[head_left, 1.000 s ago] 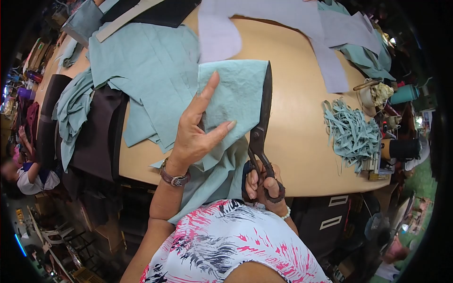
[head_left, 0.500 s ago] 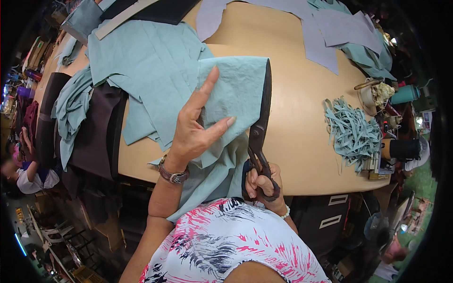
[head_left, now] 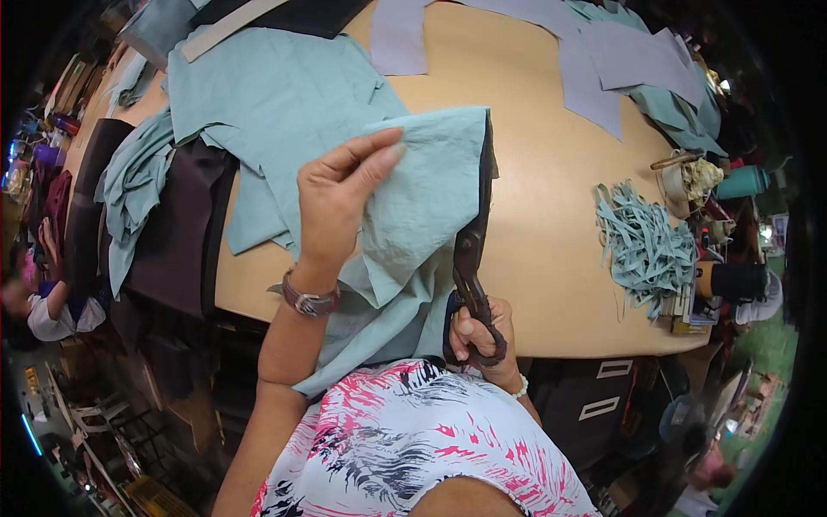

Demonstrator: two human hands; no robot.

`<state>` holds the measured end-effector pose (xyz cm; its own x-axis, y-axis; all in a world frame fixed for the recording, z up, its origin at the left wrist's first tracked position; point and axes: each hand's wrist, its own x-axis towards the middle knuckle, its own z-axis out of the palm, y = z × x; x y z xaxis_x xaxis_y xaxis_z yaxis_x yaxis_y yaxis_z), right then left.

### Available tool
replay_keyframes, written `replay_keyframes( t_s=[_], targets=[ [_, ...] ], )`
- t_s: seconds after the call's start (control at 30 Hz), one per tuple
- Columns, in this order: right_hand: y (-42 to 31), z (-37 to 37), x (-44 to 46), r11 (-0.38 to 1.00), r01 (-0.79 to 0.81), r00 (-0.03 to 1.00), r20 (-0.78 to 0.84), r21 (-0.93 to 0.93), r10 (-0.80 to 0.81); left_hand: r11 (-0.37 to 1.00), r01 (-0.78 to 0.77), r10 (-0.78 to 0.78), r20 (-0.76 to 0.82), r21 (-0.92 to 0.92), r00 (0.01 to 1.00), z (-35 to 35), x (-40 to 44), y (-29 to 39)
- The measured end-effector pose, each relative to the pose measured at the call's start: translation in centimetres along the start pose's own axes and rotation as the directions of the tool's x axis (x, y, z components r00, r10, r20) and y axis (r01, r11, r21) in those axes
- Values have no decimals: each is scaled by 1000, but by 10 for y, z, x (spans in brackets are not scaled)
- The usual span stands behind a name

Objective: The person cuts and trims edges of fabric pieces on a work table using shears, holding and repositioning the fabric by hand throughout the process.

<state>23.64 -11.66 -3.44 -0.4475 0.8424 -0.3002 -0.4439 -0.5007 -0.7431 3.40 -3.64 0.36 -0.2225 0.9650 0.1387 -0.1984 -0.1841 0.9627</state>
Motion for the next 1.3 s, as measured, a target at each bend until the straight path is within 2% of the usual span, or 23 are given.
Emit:
replay_keyframes(
  t_s=[0.07, 0.1, 0.2, 0.3, 0.4, 0.5, 0.6, 0.7, 0.8, 1.0, 1.3],
  targets=[
    [-2, 1, -1, 999, -27, 1000, 6, -43, 27, 992, 48, -48, 10, -121, 999, -10, 10, -1],
    [-3, 1, -2, 997, -39, 999, 8, -63, 39, 991, 27, -16, 83, -135, 996, -12, 12, 4],
    [-6, -2, -7, 973, -93, 996, -2, -212, 94, 975, 17, 14, 139, -221, 990, -3, 12, 19],
    [-6, -3, -10, 958, -113, 993, 9, -263, 120, 986, 33, 12, 264, -163, 965, -14, 16, 14],
    [1, -8, -12, 957, -79, 996, 18, -279, 88, 981, 153, -146, 68, -115, 987, -6, 13, 8],
    [-1, -5, -15, 950, -119, 992, -7, -290, 123, 990, -66, 53, 107, 123, 993, -5, 12, -4],
    [7, -18, -16, 976, -131, 990, 34, -175, 139, 986, -137, 125, 127, 96, 984, 0, 9, 1],
    [15, -20, -15, 999, -38, 991, 126, -10, 39, 897, -335, 291, 185, 289, 939, -5, 11, -5],
    [14, -20, -11, 999, -25, 989, 147, -39, 31, 863, -333, 269, 211, 380, 940, -3, 9, 2],
    [5, -12, -7, 1000, 9, 988, 152, -11, -7, 800, -432, 325, 305, 416, 895, -2, 8, 12],
    [3, -7, -5, 998, 60, 991, 117, -8, -59, 816, -423, 319, 302, 394, 898, 5, -4, 9]
  ],
)
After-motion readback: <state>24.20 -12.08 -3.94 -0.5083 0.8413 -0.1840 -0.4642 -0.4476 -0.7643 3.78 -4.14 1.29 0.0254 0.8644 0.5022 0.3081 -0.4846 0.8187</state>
